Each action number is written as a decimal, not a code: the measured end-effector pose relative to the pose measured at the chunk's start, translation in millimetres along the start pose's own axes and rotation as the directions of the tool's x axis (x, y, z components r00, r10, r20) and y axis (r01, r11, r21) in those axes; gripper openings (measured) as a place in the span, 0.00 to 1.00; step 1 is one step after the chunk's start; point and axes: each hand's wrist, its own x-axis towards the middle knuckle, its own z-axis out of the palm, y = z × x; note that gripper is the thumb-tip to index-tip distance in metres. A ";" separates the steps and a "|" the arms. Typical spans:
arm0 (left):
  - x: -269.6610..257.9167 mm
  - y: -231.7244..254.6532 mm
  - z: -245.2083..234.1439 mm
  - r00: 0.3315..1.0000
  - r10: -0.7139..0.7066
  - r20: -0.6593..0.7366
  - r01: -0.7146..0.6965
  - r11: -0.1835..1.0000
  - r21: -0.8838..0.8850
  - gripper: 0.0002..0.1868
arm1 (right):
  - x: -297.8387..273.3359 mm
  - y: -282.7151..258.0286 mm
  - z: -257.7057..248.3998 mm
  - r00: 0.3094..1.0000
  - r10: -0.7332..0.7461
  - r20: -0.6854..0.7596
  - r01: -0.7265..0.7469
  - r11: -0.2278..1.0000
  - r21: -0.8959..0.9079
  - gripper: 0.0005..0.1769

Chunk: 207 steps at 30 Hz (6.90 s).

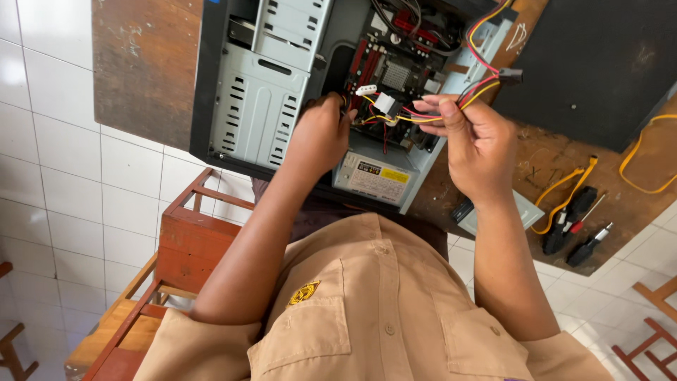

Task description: The person works inside an open desktop computer case, handling and connecting various power and data cables to the motherboard and power supply. They repeatedly plug and unplug connectors, route wires, and adjust components within the case.

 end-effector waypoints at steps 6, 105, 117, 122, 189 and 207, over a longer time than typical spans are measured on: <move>44.4 45.6 -53.1 0.834 -0.197 0.516 0.127 0.978 0.168 0.09 | -8.2 -4.9 -8.2 0.997 0.010 0.075 -0.006 0.999 -0.052 0.21; -19.3 27.1 -11.3 0.887 -0.428 0.173 0.396 0.898 0.192 0.12 | -4.3 -19.3 16.2 0.975 -0.193 0.109 0.215 0.945 -0.247 0.10; -31.8 -35.4 50.3 0.991 0.038 -0.126 0.036 0.844 0.535 0.11 | -33.2 -18.1 29.2 0.928 -0.372 0.037 0.373 0.917 -0.141 0.04; -22.6 3.0 9.1 0.973 -0.225 0.049 0.174 0.858 0.484 0.03 | -39.5 -19.3 27.3 0.925 -0.380 0.024 0.380 0.917 -0.118 0.04; -1.2 15.3 -26.7 0.742 -0.224 0.631 -0.440 0.547 0.712 0.16 | -40.2 18.7 -15.6 0.972 -0.230 0.049 0.231 0.899 -0.373 0.09; 13.9 -44.3 45.2 0.469 -0.694 0.546 -0.074 0.585 0.807 0.28 | -19.8 13.0 -19.3 0.949 -0.292 0.121 0.315 0.907 -0.278 0.06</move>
